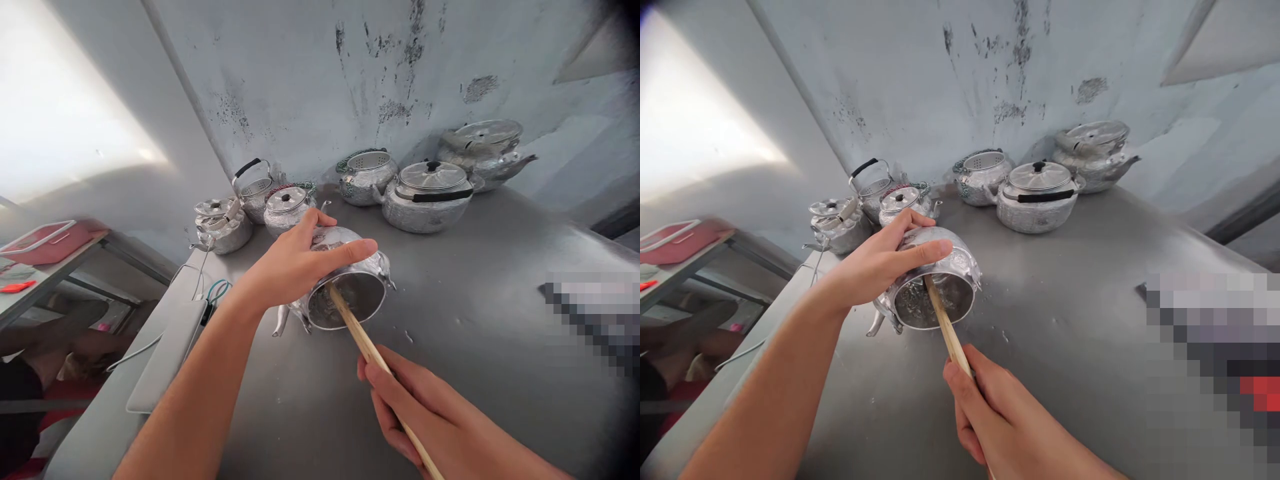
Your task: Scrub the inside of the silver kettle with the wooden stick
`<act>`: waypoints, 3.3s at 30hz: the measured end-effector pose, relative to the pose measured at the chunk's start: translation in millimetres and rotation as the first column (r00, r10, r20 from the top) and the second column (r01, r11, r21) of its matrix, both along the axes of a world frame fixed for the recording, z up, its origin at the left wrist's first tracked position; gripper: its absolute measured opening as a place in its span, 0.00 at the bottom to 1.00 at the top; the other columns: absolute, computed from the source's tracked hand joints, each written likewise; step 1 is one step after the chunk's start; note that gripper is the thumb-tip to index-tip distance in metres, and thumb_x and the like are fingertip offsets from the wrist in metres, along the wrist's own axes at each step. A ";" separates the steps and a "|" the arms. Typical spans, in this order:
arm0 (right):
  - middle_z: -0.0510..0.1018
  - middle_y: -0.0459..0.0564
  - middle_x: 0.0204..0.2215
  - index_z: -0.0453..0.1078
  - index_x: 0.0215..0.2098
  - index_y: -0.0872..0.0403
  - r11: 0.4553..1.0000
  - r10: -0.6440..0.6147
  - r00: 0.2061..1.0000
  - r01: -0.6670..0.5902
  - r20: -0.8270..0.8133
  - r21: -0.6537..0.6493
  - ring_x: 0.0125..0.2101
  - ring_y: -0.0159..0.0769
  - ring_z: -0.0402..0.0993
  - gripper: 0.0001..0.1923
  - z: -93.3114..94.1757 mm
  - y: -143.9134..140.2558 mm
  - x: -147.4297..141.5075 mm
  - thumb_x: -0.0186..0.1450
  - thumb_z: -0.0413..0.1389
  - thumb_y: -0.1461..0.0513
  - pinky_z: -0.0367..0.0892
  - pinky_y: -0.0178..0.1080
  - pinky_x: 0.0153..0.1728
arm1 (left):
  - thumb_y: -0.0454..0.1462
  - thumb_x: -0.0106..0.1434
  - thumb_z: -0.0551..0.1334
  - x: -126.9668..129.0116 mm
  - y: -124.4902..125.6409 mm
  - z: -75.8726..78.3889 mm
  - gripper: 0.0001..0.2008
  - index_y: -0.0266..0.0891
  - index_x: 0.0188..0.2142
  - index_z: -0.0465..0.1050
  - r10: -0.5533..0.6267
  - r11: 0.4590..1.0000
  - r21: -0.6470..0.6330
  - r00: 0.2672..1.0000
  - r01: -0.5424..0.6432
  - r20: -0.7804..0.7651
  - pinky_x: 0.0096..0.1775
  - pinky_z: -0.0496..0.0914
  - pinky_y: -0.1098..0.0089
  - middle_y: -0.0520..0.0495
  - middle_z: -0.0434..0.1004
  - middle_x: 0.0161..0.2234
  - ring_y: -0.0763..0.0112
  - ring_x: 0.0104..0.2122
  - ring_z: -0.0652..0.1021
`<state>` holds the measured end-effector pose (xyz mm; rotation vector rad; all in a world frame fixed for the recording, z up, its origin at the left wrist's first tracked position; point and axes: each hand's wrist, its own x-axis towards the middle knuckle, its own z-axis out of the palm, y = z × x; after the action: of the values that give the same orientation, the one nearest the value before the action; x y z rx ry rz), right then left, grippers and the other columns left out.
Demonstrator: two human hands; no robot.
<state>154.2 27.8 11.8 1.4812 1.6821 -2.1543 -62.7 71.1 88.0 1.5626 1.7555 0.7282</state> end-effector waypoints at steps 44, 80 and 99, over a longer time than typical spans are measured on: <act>0.59 0.34 0.19 0.58 0.29 0.49 0.995 0.063 0.990 -0.052 -0.124 0.087 0.15 0.23 0.53 0.24 -5.5 5.6 1.7 0.81 0.37 0.51 0.58 0.25 0.16 | 0.68 0.59 0.65 -2.8 0.0 -0.2 0.35 0.50 0.55 0.67 -0.009 1.000 0.003 1.000 0.009 -0.014 0.28 0.59 0.65 0.52 0.71 0.30 0.65 0.27 0.73; 0.60 0.35 0.19 0.56 0.28 0.50 0.979 0.110 0.989 -0.092 -0.096 0.182 0.14 0.22 0.54 0.25 -7.3 2.3 3.3 0.82 0.37 0.52 0.59 0.26 0.17 | 0.69 0.59 0.65 -1.4 0.3 0.6 0.36 0.50 0.55 0.67 0.005 1.000 0.007 1.000 -0.004 -0.028 0.28 0.60 0.67 0.53 0.71 0.31 0.67 0.27 0.72; 0.59 0.34 0.18 0.59 0.30 0.49 0.998 0.050 0.998 -0.049 -0.028 0.030 0.13 0.22 0.50 0.24 0.3 5.8 2.1 0.81 0.35 0.54 0.55 0.24 0.12 | 0.69 0.59 0.65 -0.3 0.3 -0.2 0.36 0.51 0.55 0.67 0.006 1.000 0.000 0.999 -0.006 -0.035 0.27 0.58 0.67 0.54 0.70 0.28 0.67 0.27 0.71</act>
<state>156.3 33.6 12.1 1.4069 1.7470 -2.1452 -62.9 71.4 87.8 1.5794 1.7868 0.7080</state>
